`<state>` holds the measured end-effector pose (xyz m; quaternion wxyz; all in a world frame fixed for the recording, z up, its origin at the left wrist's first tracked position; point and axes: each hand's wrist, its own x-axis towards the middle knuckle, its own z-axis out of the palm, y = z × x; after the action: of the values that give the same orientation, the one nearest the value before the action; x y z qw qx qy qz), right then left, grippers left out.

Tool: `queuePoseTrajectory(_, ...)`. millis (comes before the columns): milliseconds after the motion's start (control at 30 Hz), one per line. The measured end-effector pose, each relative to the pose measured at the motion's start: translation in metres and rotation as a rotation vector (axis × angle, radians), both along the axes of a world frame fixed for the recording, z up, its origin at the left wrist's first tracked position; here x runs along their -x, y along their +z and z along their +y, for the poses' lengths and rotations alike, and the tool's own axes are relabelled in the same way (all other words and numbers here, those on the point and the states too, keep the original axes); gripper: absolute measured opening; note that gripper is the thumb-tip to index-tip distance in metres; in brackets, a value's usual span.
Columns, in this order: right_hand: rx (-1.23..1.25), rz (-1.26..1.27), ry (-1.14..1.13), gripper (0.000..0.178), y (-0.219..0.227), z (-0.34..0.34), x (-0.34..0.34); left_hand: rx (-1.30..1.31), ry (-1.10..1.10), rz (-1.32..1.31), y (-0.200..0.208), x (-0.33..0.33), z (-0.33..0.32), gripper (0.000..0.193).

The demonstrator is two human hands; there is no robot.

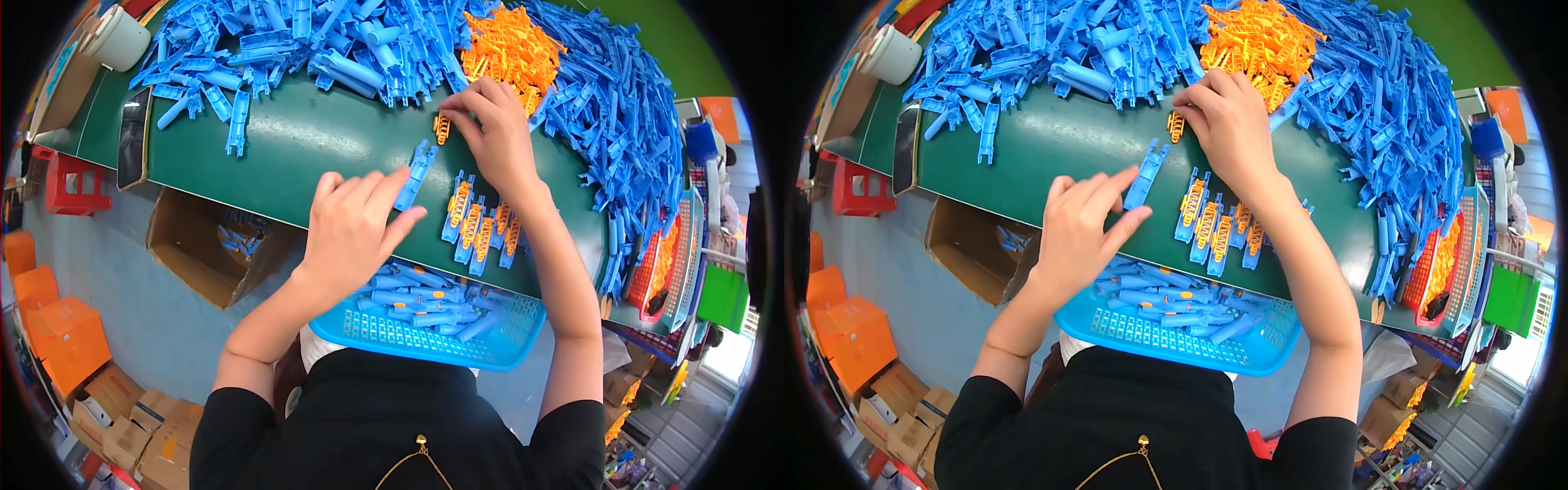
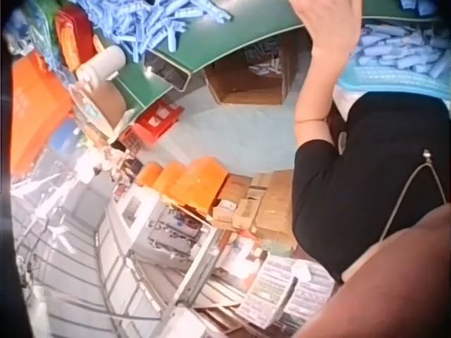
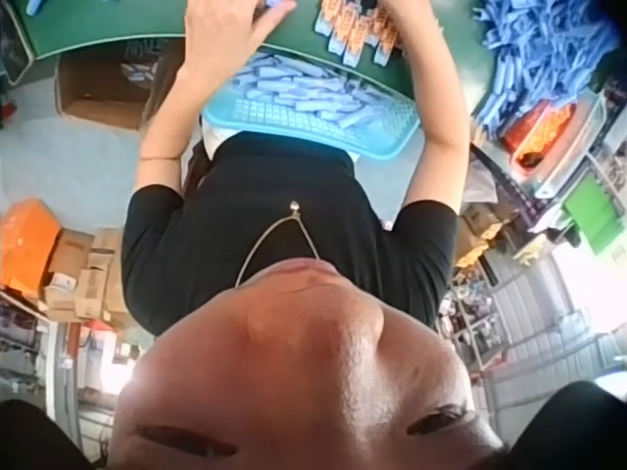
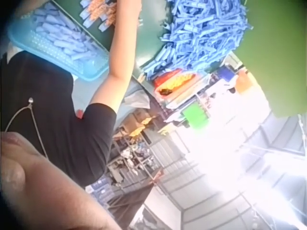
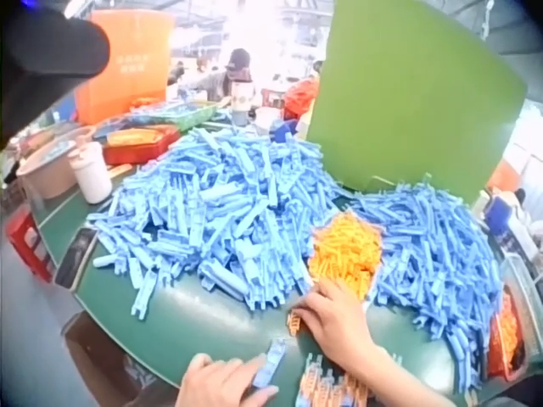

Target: Assembling small blue and orange plastic components into toy units at a factory workbench.

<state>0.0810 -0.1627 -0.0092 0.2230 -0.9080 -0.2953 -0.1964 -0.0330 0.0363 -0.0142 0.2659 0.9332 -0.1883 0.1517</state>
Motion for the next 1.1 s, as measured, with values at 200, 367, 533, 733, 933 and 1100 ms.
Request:
queuePoseTrajectory(200, 0.017, -0.017, 0.050, 0.008, 0.001, -0.003, -0.006, 0.047, -0.199, 0.036, 0.019, -0.017, 0.013, 0.065)
queuePoseTrajectory(367, -0.075, -0.016, 0.071, 0.008, 0.015, -0.001, 0.005, 0.053, -0.292, 0.122, -0.003, -0.037, 0.011, 0.096)
queuePoseTrajectory(533, -0.073, 0.186, 0.167, 0.009, 0.018, 0.010, 0.055, 0.067, -0.219, 0.161, -0.003, -0.029, 0.008, 0.100)
queuePoseTrajectory(733, 0.002, 0.113, 0.106, 0.011, 0.003, 0.021, 0.055, 0.086, -0.202, 0.094, -0.007, -0.030, 0.005, 0.100)
queuePoseTrajectory(933, 0.139, -0.003, 0.062, 0.014, 0.004, 0.024, 0.060, 0.091, -0.208, 0.053, -0.008, -0.029, 0.005, 0.099)
queuePoseTrajectory(1100, 0.140, -0.039, 0.083, 0.015, 0.003, 0.017, 0.066, 0.076, -0.231, 0.044, -0.004, -0.031, 0.004, 0.101)
